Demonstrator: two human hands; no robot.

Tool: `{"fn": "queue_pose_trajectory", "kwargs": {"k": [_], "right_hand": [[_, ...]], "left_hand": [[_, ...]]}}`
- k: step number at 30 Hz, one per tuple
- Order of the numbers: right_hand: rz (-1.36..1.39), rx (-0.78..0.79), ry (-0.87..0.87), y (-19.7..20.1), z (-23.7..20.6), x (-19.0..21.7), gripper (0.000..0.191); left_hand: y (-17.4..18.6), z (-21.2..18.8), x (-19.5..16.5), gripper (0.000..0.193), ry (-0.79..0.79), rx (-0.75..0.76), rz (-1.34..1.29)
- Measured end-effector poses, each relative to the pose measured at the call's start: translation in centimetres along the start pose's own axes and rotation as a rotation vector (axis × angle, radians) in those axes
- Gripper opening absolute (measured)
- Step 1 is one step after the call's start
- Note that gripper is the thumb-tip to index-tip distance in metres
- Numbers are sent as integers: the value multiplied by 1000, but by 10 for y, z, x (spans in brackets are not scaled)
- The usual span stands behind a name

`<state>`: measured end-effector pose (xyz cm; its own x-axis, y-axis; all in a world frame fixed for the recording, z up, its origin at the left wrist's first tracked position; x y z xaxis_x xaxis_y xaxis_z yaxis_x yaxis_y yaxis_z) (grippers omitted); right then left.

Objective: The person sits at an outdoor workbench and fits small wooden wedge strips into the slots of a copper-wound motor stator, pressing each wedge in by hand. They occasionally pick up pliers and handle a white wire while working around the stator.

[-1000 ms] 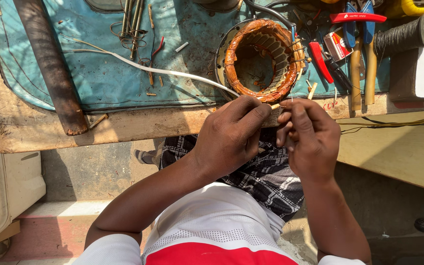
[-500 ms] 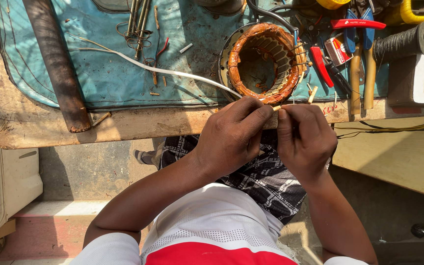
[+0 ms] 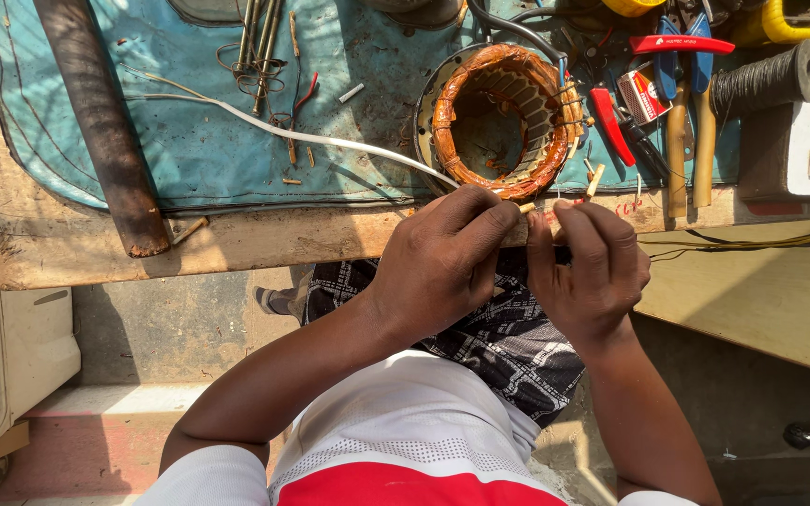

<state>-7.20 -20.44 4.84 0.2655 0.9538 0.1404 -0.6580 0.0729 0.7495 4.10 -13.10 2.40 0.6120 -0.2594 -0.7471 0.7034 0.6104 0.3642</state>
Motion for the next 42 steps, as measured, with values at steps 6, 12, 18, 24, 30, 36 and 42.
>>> {"fn": "queue_pose_trajectory", "kwargs": {"k": [6, 12, 18, 24, 30, 36, 42], "right_hand": [[66, 85, -78, -12, -7, -12, 14], [1272, 244, -1139, -63, -57, -68, 13], [470, 125, -540, -16, -17, -40, 14], [-17, 94, 33, -9, -4, 2, 18], [1468, 231, -1153, -72, -56, -64, 14], [1185, 219, -1084, -54, -56, -62, 23], [175, 82, -222, -8, -7, -16, 21]], "left_hand": [[1, 1, -1, 43, -8, -17, 4], [0, 0, 1, 41, 3, 3, -24], [2, 1, 0, 42, -5, -20, -2], [1, 0, 0, 40, -7, -13, -15], [0, 2, 2, 38, 4, -6, -5], [1, 1, 1, 38, 13, -6, -12], [2, 1, 0, 38, -9, -13, -16]]}}
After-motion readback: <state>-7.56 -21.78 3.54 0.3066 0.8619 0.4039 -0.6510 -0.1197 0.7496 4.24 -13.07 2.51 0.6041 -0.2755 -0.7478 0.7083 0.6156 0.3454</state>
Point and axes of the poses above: each hand's wrist, its own z-axis towards the middle knuckle, its own y-axis out of the back of the hand, x = y × z, the point moved 10 cm from there along z, towards the middle knuckle, and after that the axes turned 7 degrees about -y, right-handed, at the moved point
